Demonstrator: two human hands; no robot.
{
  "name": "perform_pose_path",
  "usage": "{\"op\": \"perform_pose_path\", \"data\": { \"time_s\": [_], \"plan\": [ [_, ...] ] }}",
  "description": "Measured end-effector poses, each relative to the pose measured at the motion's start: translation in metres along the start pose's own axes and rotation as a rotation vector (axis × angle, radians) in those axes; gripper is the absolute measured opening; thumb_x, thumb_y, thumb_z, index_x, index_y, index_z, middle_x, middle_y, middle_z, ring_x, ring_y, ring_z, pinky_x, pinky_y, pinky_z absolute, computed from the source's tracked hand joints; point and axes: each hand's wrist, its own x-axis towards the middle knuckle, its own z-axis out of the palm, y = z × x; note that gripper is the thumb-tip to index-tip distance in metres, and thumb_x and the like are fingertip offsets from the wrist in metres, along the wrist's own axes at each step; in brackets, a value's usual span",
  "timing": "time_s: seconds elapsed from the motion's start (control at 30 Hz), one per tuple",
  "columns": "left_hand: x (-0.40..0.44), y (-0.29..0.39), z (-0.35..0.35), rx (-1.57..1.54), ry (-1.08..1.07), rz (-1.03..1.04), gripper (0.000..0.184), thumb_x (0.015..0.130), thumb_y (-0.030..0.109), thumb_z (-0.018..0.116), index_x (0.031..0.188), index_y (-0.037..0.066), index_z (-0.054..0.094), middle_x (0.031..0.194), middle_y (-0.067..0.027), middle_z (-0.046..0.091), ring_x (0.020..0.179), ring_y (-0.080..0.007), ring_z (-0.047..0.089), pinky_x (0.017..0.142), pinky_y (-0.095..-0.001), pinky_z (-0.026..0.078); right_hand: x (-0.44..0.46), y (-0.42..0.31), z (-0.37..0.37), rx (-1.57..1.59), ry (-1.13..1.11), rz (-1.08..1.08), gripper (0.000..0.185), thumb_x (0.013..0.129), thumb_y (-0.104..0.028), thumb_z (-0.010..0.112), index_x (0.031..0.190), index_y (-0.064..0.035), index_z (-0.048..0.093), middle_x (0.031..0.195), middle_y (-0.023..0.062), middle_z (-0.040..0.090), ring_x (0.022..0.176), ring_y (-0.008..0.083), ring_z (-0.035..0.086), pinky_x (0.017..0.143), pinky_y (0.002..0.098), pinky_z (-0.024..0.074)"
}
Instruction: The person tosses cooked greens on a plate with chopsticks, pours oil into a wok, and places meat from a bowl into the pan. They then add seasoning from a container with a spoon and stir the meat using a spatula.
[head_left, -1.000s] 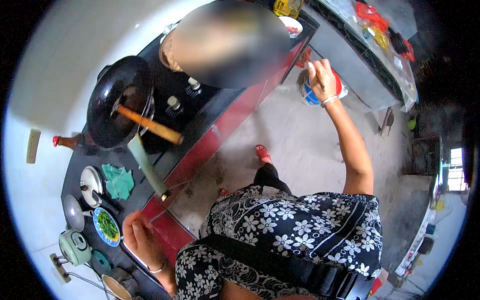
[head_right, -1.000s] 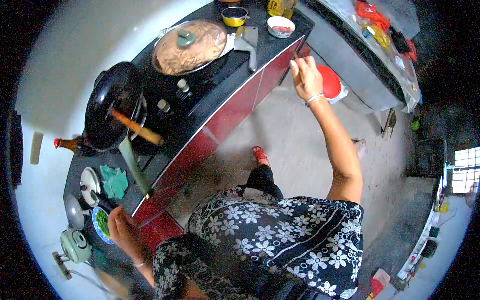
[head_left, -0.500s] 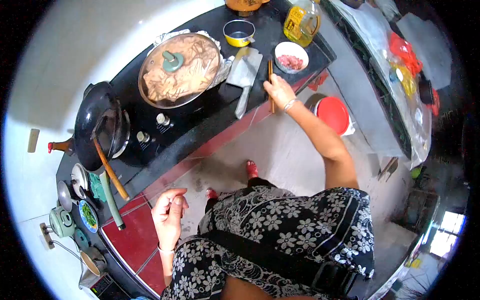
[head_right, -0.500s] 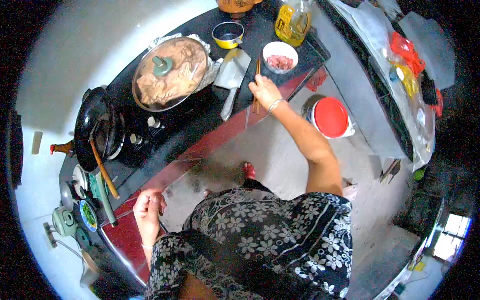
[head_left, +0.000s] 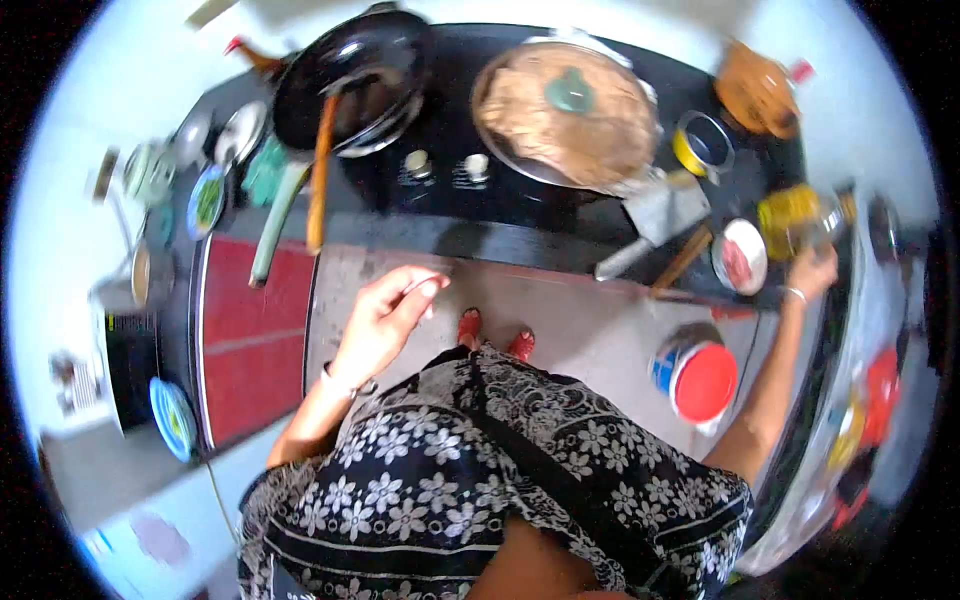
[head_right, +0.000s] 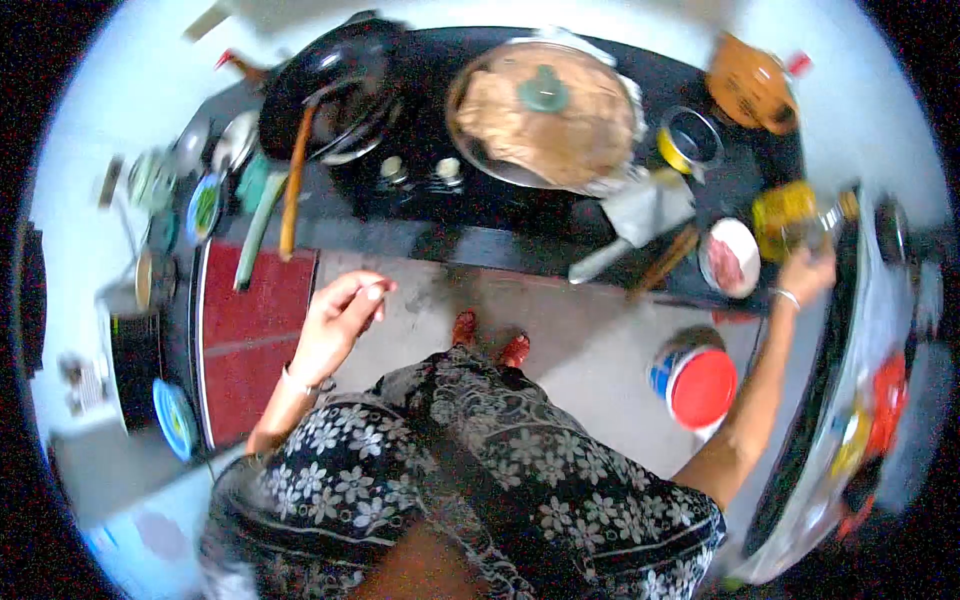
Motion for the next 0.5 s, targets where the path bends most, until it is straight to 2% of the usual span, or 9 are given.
{"op": "perform_pose_path", "data": {
  "time_s": [0.03, 0.07, 0.1, 0.13, 0.17, 0.2, 0.27, 0.37, 0.5],
  "plan": [
    [0.007, -0.006, -0.022, -0.018, 0.025, 0.018, 0.021, 0.09, 0.02, 0.05, 0.094, 0.002, 0.06, 0.069, 0.0033, 0.053, 0.061, -0.003, 0.044, 0.054, -0.0174, 0.035, 0.02, 0.0, 0.015, -0.207, -0.005, 0.122, 0.042, 0.072, -0.017, 0.062, 0.103, 0.0098, 0.055, 0.103, 0.0256, 0.058, 0.095, 0.0364, 0.057, 0.085, 0.0371, 0.0436],
    [0.016, -0.009, -0.044, -0.034, 0.039, 0.041, 0.022, 0.09, 0.021, 0.05, 0.094, 0.002, 0.06, 0.069, 0.0027, 0.053, 0.062, -0.0037, 0.046, 0.057, -0.0179, 0.037, 0.037, 0.058, 0.055, -0.334, 0.074, 0.092, 0.052, 0.071, -0.025, 0.064, 0.108, 0.0095, 0.052, 0.109, 0.0267, 0.055, 0.101, 0.0378, 0.053, 0.088, 0.037, 0.0415],
    [-0.037, -0.024, 0.044, -0.015, 0.066, 0.107, 0.022, 0.09, 0.021, 0.05, 0.094, 0.001, 0.06, 0.07, 0.0023, 0.053, 0.063, -0.0041, 0.046, 0.058, -0.0183, 0.038, 0.033, 0.214, 0.03, -0.154, 0.156, 0.256, 0.055, 0.072, -0.027, 0.063, 0.112, 0.0089, 0.05, 0.113, 0.024, 0.054, 0.104, 0.0345, 0.052, 0.089, 0.0363, 0.0404],
    [-0.044, -0.028, 0.044, -0.008, 0.072, 0.101, 0.022, 0.09, 0.021, 0.05, 0.094, 0.001, 0.06, 0.07, 0.002, 0.053, 0.064, -0.0046, 0.047, 0.059, -0.0188, 0.039, 0.035, 0.2, 0.017, 0.191, -0.057, 0.544, 0.05, 0.074, -0.025, 0.061, 0.111, 0.0082, 0.052, 0.111, 0.0201, 0.056, 0.1, 0.0288, 0.054, 0.086, 0.0342, 0.0419],
    [-0.051, -0.032, 0.039, 0.0, 0.076, 0.092, 0.023, 0.09, 0.022, 0.05, 0.093, 0.001, 0.06, 0.071, 0.0016, 0.053, 0.065, -0.005, 0.048, 0.06, -0.0192, 0.039, 0.035, 0.208, 0.022, 0.37, -0.068, 0.631, 0.044, 0.073, -0.02, 0.062, 0.108, 0.0062, 0.054, 0.098, 0.0113, 0.06, 0.085, 0.0193, 0.057, 0.075, 0.0287, 0.0444],
    [-0.056, -0.035, 0.042, -0.006, 0.096, 0.089, 0.023, 0.09, 0.022, 0.05, 0.093, 0.001, 0.059, 0.071, 0.0015, 0.053, 0.065, -0.0051, 0.048, 0.06, -0.0194, 0.039, 0.036, 0.219, 0.026, 0.416, -0.125, 0.592, 0.038, 0.077, -0.02, 0.06, 0.106, 0.0055, 0.055, 0.096, 0.0096, 0.06, 0.084, 0.0185, 0.057, 0.073, 0.0284, 0.0449],
    [-0.062, -0.04, 0.043, -0.024, 0.132, 0.089, 0.023, 0.09, 0.022, 0.051, 0.093, 0.001, 0.059, 0.071, 0.0014, 0.053, 0.065, -0.0053, 0.048, 0.06, -0.0198, 0.04, 0.042, 0.214, 0.031, 0.525, -0.075, 0.676, 0.033, 0.075, -0.015, 0.057, 0.101, 0.0057, 0.057, 0.095, 0.0096, 0.06, 0.076, 0.0201, 0.057, 0.067, 0.0345, 0.0475],
    [-0.07, -0.043, 0.041, -0.022, 0.176, 0.097, 0.022, 0.09, 0.02, 0.05, 0.093, 0.0, 0.059, 0.071, 0.0015, 0.053, 0.065, -0.0055, 0.048, 0.06, -0.0201, 0.04, 0.039, 0.183, 0.028, 0.602, 0.012, 0.694, 0.03, 0.075, -0.014, 0.055, 0.097, 0.0062, 0.057, 0.094, 0.011, 0.06, 0.076, 0.0221, 0.058, 0.065, 0.0358, 0.0486],
    [-0.075, -0.043, 0.036, -0.015, 0.217, 0.137, 0.021, 0.09, 0.019, 0.05, 0.094, 0.0, 0.059, 0.07, 0.0016, 0.052, 0.065, -0.0057, 0.048, 0.06, -0.0204, 0.04, 0.059, 0.163, 0.012, 0.416, 0.052, 0.642, 0.034, 0.076, -0.02, 0.059, 0.098, 0.0057, 0.054, 0.095, 0.0125, 0.06, 0.081, 0.0254, 0.059, 0.067, 0.0366, 0.0501]
  ]
}}
